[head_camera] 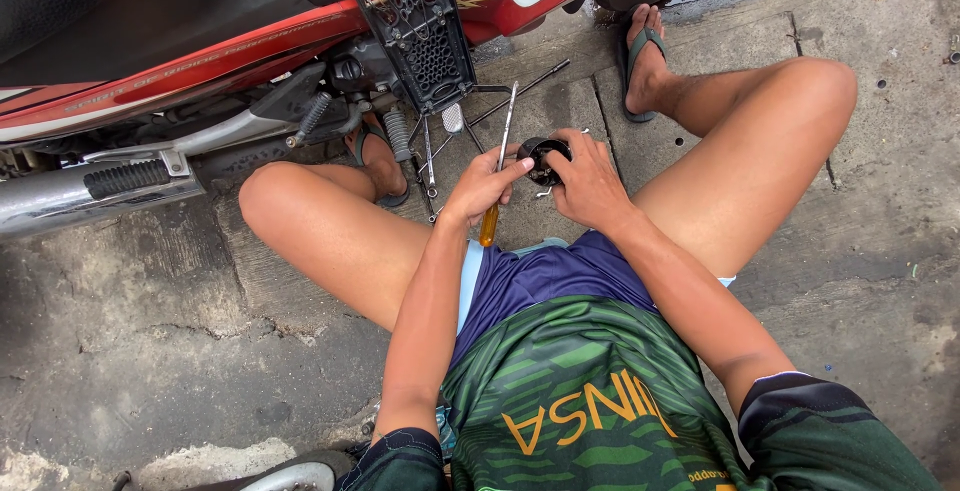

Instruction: The person sits on the ground and uses a screwdriver to remove screws from a black plastic cover on the side of a red motorcycle. They then use the screwdriver to pry open and remove a small black component from the motorcycle's body.

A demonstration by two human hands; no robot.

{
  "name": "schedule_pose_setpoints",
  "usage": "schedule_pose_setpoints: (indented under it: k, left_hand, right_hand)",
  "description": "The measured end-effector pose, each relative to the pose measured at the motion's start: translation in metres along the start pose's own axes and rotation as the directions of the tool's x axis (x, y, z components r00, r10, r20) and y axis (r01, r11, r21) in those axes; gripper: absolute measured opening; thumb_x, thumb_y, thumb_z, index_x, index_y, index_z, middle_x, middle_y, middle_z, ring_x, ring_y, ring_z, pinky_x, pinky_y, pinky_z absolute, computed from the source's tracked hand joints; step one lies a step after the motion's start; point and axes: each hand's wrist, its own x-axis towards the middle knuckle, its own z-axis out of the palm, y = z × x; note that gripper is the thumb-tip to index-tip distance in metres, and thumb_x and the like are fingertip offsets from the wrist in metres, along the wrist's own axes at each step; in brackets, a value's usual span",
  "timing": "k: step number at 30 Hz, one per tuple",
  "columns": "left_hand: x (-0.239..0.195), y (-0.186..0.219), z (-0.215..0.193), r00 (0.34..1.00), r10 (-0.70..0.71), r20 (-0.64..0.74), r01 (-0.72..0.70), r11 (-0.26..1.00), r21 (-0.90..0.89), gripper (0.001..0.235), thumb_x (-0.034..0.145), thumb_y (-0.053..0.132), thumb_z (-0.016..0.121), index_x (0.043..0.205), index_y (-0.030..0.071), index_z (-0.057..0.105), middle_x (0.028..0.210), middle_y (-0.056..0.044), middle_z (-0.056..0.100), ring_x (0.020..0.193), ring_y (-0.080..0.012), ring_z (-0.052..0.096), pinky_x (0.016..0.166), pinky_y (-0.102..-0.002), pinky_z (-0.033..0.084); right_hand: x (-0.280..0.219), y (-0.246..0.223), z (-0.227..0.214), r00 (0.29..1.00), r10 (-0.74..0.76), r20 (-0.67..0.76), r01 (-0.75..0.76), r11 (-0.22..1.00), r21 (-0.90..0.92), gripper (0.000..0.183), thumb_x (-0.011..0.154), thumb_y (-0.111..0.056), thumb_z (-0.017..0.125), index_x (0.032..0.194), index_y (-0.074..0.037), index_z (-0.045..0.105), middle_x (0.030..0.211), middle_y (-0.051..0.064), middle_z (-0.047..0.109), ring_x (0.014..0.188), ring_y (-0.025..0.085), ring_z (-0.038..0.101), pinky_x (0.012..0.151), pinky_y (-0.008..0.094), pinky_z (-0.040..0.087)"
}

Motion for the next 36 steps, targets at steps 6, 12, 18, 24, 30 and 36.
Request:
schedule_pose_setpoints:
  k: [6, 12, 18, 24, 30, 36]
  left_hand:
    - [-0.001, 0.002, -0.001, 1.000, -0.001, 0.005, 0.001, 1.000, 0.007, 0.053, 0.093, 0.022, 0.078, 0.133, -0.007, 0.058, 0.099, -0.013, 0.073, 0.041, -0.0056, 0.049, 0.042, -0.022, 0.041]
    - [0.006, -0.013, -0.006, 1.000, -0.001, 0.015, 0.001, 1.000, 0.028, 0.053, 0.095, 0.025, 0.076, 0.133, -0.007, 0.058, 0.099, -0.014, 0.072, 0.041, -0.0071, 0.050, 0.041, -0.022, 0.041]
    - [0.007, -0.015, -0.001, 1.000, -0.021, 0.017, 0.020, 0.996, 0.082, 0.054, 0.094, 0.024, 0.078, 0.134, -0.007, 0.058, 0.104, -0.016, 0.073, 0.041, -0.0067, 0.050, 0.042, -0.023, 0.042]
    - [0.002, -0.005, 0.011, 0.998, -0.056, 0.027, 0.052, 0.989, 0.139, 0.059, 0.092, 0.022, 0.077, 0.135, -0.011, 0.055, 0.098, -0.015, 0.071, 0.042, -0.0085, 0.050, 0.043, -0.025, 0.043]
    - [0.006, -0.009, 0.019, 0.994, -0.105, -0.017, 0.106, 0.951, 0.291, 0.059, 0.087, 0.027, 0.082, 0.133, -0.005, 0.062, 0.097, -0.012, 0.073, 0.045, -0.0115, 0.055, 0.043, -0.027, 0.048]
    - [0.008, -0.008, 0.022, 0.993, -0.114, -0.033, 0.119, 0.938, 0.327, 0.060, 0.085, 0.029, 0.082, 0.132, -0.004, 0.063, 0.097, -0.012, 0.073, 0.051, -0.0137, 0.058, 0.046, -0.027, 0.052]
  right_hand:
    - [0.003, -0.003, -0.015, 0.999, -0.002, 0.037, -0.004, 0.986, 0.168, 0.033, 0.070, -0.005, 0.057, 0.101, -0.010, 0.064, 0.134, 0.011, 0.051, 0.121, 0.036, 0.059, 0.091, 0.043, 0.042]
    - [0.001, 0.004, -0.009, 0.998, 0.009, 0.061, -0.020, 0.983, 0.181, 0.032, 0.072, -0.009, 0.051, 0.099, -0.011, 0.069, 0.136, 0.009, 0.055, 0.123, 0.033, 0.058, 0.090, 0.040, 0.039]
    - [-0.003, 0.012, -0.004, 0.987, 0.054, 0.150, -0.091, 0.962, 0.257, 0.025, 0.080, -0.018, 0.057, 0.098, -0.012, 0.072, 0.136, 0.008, 0.057, 0.123, 0.032, 0.057, 0.093, 0.042, 0.036]
    - [-0.003, 0.014, 0.002, 0.958, 0.173, 0.227, -0.227, 0.944, 0.238, 0.014, 0.088, -0.010, 0.060, 0.093, -0.011, 0.074, 0.131, 0.006, 0.060, 0.122, 0.028, 0.059, 0.093, 0.042, 0.035]
    - [-0.010, 0.030, 0.029, 0.911, 0.283, 0.300, -0.330, 0.937, 0.119, 0.010, 0.081, -0.021, 0.074, 0.091, -0.017, 0.077, 0.129, 0.001, 0.064, 0.119, 0.024, 0.059, 0.097, 0.043, 0.031]
    - [-0.013, 0.038, 0.048, 0.913, 0.294, 0.282, -0.304, 0.953, -0.009, 0.010, 0.081, -0.024, 0.075, 0.089, -0.018, 0.077, 0.126, -0.002, 0.065, 0.118, 0.022, 0.059, 0.097, 0.043, 0.033]
